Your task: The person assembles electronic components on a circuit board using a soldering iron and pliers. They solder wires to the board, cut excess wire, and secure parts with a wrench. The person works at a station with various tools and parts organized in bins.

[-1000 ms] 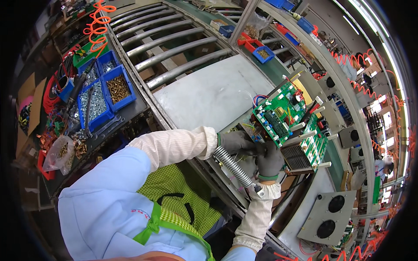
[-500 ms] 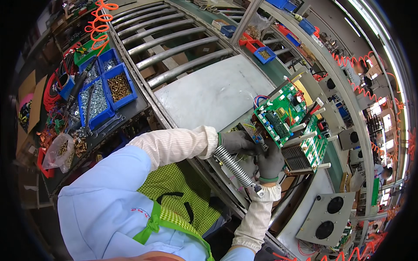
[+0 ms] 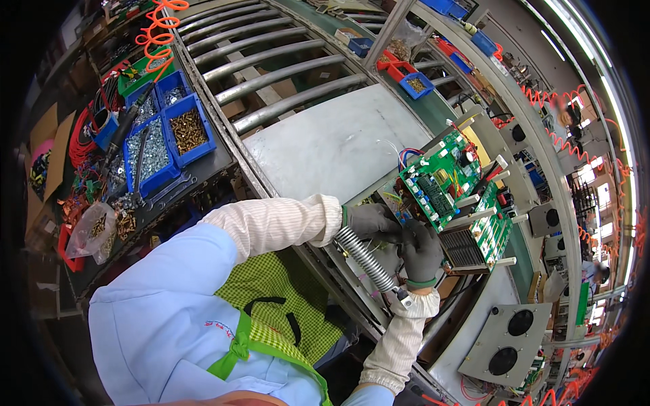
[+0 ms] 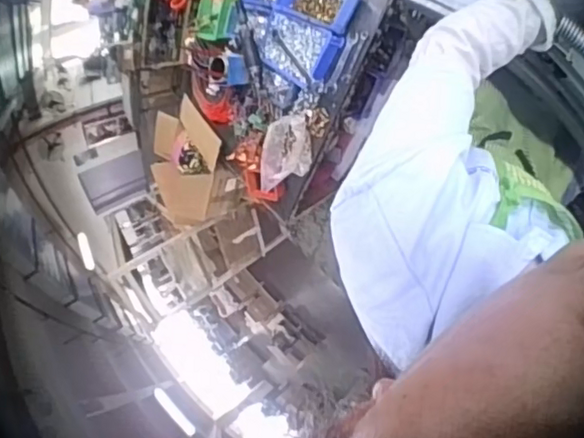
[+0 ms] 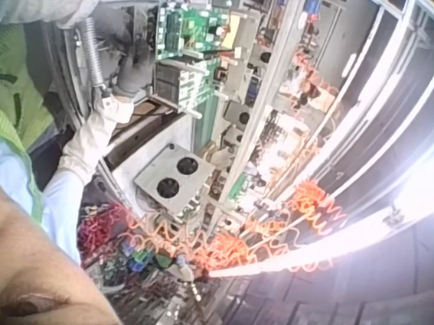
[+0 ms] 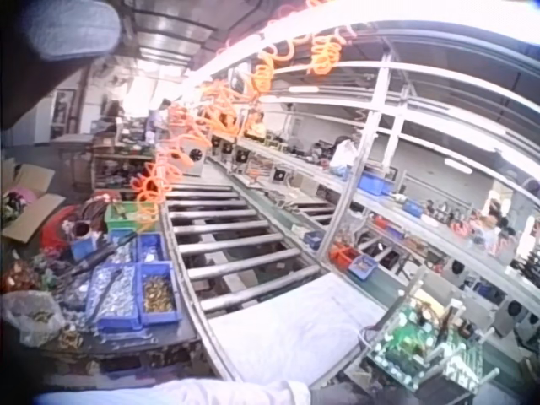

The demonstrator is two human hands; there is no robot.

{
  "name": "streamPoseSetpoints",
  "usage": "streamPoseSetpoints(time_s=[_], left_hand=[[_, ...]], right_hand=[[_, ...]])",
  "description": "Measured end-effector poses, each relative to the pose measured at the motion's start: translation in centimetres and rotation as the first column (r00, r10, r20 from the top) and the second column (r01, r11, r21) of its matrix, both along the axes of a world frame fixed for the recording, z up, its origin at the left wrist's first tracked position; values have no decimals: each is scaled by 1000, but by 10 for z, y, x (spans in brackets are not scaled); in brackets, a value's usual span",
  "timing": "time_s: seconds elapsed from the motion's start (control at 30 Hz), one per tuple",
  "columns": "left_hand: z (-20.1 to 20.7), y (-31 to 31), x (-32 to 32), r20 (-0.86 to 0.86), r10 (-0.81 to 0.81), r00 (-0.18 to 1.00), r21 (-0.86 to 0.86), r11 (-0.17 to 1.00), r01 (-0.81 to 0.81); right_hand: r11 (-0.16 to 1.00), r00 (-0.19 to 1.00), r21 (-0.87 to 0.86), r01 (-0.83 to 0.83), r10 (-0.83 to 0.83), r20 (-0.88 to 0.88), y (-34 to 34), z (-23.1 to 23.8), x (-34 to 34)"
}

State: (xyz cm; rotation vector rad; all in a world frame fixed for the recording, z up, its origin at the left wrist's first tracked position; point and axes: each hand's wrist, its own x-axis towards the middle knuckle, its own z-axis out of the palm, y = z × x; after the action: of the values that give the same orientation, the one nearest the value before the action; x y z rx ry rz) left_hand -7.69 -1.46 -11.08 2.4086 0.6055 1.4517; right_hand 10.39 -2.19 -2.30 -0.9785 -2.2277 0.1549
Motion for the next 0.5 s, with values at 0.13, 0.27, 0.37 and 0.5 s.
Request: streamPoseSetpoints(time_s=[0.13,0.27,0.37,0.5], left_hand=[[-8,4,2,-40,-31,999,-59,998,28],[-2,-4,4,207,-138,969,-389,897,211],[9,-8,-4,-35,-95,995,-355,932,76],[26,-17,-14,-183,72,980,-220,969,-113]], right_hand=[[985,999,172,-30,25,31,9,-12,1],[989,996,133,70,-76,41,4,-9,6],[999,991,38,29,-24,-134,-7,-9,22],[956,941,-274,103,-183,-285,-45,14,67]])
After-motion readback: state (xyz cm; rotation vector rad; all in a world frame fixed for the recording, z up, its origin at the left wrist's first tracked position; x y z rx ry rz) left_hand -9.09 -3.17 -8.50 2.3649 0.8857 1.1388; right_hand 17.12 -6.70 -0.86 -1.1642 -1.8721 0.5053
